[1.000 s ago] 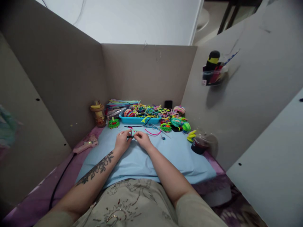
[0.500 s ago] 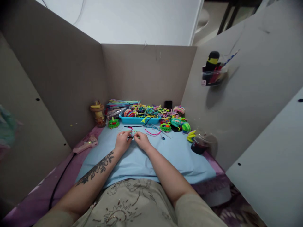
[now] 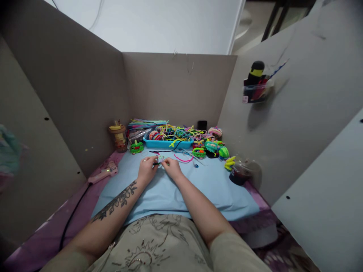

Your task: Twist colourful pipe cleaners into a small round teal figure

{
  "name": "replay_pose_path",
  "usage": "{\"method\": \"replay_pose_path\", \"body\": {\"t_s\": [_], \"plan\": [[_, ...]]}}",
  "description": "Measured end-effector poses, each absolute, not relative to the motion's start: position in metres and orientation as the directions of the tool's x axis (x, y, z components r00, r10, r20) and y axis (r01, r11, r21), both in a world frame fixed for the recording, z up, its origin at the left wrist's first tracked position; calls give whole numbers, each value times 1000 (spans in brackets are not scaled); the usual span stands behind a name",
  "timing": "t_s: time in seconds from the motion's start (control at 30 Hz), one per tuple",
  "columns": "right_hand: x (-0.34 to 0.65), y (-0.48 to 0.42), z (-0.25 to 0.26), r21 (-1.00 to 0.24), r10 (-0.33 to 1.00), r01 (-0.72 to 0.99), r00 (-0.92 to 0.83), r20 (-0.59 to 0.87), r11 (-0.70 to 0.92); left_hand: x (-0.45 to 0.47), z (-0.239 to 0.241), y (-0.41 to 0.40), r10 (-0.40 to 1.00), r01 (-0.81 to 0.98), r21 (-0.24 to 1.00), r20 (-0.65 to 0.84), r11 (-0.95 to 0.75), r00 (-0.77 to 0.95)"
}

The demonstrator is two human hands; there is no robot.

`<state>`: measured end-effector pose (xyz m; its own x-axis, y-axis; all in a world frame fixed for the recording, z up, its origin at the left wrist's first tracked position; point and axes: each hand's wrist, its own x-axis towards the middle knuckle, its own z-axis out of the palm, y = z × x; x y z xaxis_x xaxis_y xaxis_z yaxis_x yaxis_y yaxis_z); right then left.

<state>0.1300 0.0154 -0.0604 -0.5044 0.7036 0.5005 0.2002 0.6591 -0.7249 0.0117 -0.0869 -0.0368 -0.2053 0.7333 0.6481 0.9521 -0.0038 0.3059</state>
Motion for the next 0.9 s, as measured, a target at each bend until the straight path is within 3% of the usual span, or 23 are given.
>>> {"method": "replay_pose_path", "body": {"t_s": [0.3,0.47,0.57,0.77,0.9], "plan": [[132,14,-59,-663,710,315,-511,484,679,13,-37,-85,741,955,295,646,-24,-181],[132,12,-55,-726,720,208,-465,516,655,9,-41,-86,607,947,314,767,-67,-211],[132,15,-53,-801,756,93,-409,510,591,5,-45,-83,554,901,427,769,-75,-319],[128,16,-53,-926,797,-67,-489,355,371,1,-50,-72,735,560,809,488,-179,-471],[125,12,-56,-940,751,-85,-579,316,330,1,-46,-70,769,341,898,421,-279,-481]]}}
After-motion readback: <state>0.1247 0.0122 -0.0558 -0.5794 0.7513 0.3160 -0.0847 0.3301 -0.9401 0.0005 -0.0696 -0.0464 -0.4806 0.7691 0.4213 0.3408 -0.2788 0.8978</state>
